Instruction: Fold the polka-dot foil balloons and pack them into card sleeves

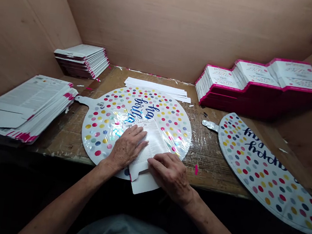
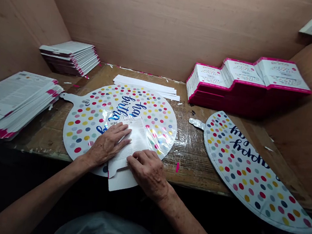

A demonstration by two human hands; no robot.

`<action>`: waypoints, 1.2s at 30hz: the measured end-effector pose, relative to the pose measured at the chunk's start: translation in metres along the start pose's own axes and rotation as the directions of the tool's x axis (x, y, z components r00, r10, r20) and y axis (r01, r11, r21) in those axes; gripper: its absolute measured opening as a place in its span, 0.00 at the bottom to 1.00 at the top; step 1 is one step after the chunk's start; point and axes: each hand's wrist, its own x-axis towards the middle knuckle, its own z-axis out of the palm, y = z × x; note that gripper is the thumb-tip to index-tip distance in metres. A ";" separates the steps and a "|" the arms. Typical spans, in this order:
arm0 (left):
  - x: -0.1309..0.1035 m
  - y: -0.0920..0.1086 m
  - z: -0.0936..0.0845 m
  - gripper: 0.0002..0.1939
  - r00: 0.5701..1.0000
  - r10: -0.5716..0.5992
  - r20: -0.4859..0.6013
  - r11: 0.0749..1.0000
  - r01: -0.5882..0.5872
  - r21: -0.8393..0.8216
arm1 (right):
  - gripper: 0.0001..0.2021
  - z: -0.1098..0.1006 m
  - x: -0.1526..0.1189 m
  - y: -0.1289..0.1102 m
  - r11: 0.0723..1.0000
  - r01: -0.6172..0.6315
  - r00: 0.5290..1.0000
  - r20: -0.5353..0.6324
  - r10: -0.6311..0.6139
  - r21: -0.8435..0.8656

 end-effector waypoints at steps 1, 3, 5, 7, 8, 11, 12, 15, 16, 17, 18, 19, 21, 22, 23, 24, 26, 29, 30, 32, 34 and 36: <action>0.000 -0.001 0.003 0.20 1.000 0.007 0.023 1.000 -0.008 0.012 | 0.09 0.001 0.000 0.003 1.000 0.015 0.999 0.031 -0.015 0.004; 0.000 -0.002 0.006 0.22 0.996 0.031 0.079 0.999 -0.033 0.026 | 0.09 0.004 -0.003 0.008 0.999 0.045 0.995 0.092 -0.046 0.016; 0.001 -0.003 0.007 0.25 0.992 0.045 0.118 0.999 -0.049 0.025 | 0.09 0.006 -0.007 0.010 0.996 0.079 0.986 0.144 -0.082 0.026; 0.003 -0.004 0.008 0.26 0.989 0.052 0.139 0.998 -0.055 0.017 | 0.10 0.007 -0.009 0.011 0.993 0.117 0.978 0.170 -0.120 0.029; 0.004 -0.005 0.008 0.27 0.988 0.052 0.146 0.998 -0.054 0.012 | 0.10 0.007 -0.009 0.011 0.991 0.132 0.975 0.175 -0.134 0.027; 0.008 -0.008 0.010 0.28 0.984 0.068 0.165 0.997 -0.070 0.008 | 0.11 0.009 -0.005 0.008 0.991 0.132 0.974 0.188 -0.127 -0.014; 0.009 -0.010 0.010 0.28 0.983 0.078 0.165 0.997 -0.081 0.012 | 0.11 0.010 -0.003 0.007 0.992 0.123 0.972 0.204 -0.113 -0.034; 0.012 -0.013 0.010 0.27 0.980 0.102 0.170 0.993 -0.110 0.036 | 0.12 0.015 0.009 0.002 0.989 0.112 0.953 0.291 -0.079 -0.098; 0.013 -0.013 0.010 0.27 0.978 0.109 0.176 0.992 -0.118 0.040 | 0.12 0.016 0.013 0.001 0.986 0.119 0.944 0.322 -0.075 -0.120; 0.015 -0.012 0.010 0.27 0.975 0.119 0.186 0.991 -0.128 0.038 | 0.12 0.016 0.016 0.000 0.981 0.129 0.934 0.351 -0.072 -0.144; 0.016 -0.011 0.010 0.27 0.972 0.129 0.198 0.990 -0.139 0.033 | 0.12 0.015 0.019 0.000 0.976 0.146 0.922 0.379 -0.074 -0.165; 0.017 -0.010 0.009 0.27 0.967 0.141 0.211 0.988 -0.150 0.027 | 0.11 0.011 0.019 0.000 0.970 0.161 0.910 0.409 -0.076 -0.180; 0.020 -0.006 0.009 0.28 0.961 0.159 0.227 0.986 -0.168 0.019 | 0.11 -0.003 0.014 0.003 0.968 0.179 0.881 0.466 -0.078 -0.177; 0.021 -0.004 0.009 0.29 0.959 0.168 0.229 0.984 -0.176 0.015 | 0.10 -0.013 0.008 0.005 0.973 0.176 0.865 0.495 -0.081 -0.148; 0.022 -0.003 0.009 0.29 0.958 0.176 0.228 0.983 -0.182 0.008 | 0.10 -0.025 0.000 0.007 0.982 0.160 0.852 0.516 -0.086 -0.101; 0.023 -0.002 0.009 0.29 0.957 0.184 0.225 0.982 -0.188 -0.002 | 0.11 -0.036 -0.010 0.010 0.990 0.133 0.845 0.528 -0.089 -0.046; 0.026 -0.002 0.010 0.29 0.955 0.200 0.218 0.980 -0.199 -0.028 | 0.13 -0.054 -0.031 0.016 0.998 0.056 0.868 0.492 -0.066 0.034; 0.028 -0.002 0.011 0.27 0.960 0.203 0.193 0.979 -0.193 -0.070 | 0.14 -0.059 -0.051 0.019 0.999 -0.036 0.963 0.269 0.029 0.021; 0.026 -0.001 0.011 0.27 0.967 0.194 0.165 0.980 -0.183 -0.079 | 0.15 -0.053 -0.053 0.017 0.999 -0.032 0.980 0.197 0.031 0.003; 0.018 0.004 0.007 0.22 0.986 0.156 0.066 0.984 -0.149 -0.097 | 0.19 -0.038 -0.052 0.013 0.999 0.040 0.993 0.115 -0.036 -0.027; 0.000 0.011 -0.001 0.15 0.991 0.128 -0.034 0.981 -0.131 -0.141 | 0.17 -0.021 -0.050 0.009 0.991 0.121 0.989 0.098 -0.115 -0.060; -0.024 0.017 -0.012 0.11 0.988 0.148 -0.052 0.967 -0.155 -0.204 | 0.14 -0.008 -0.049 0.008 0.984 0.152 0.986 0.083 -0.145 -0.090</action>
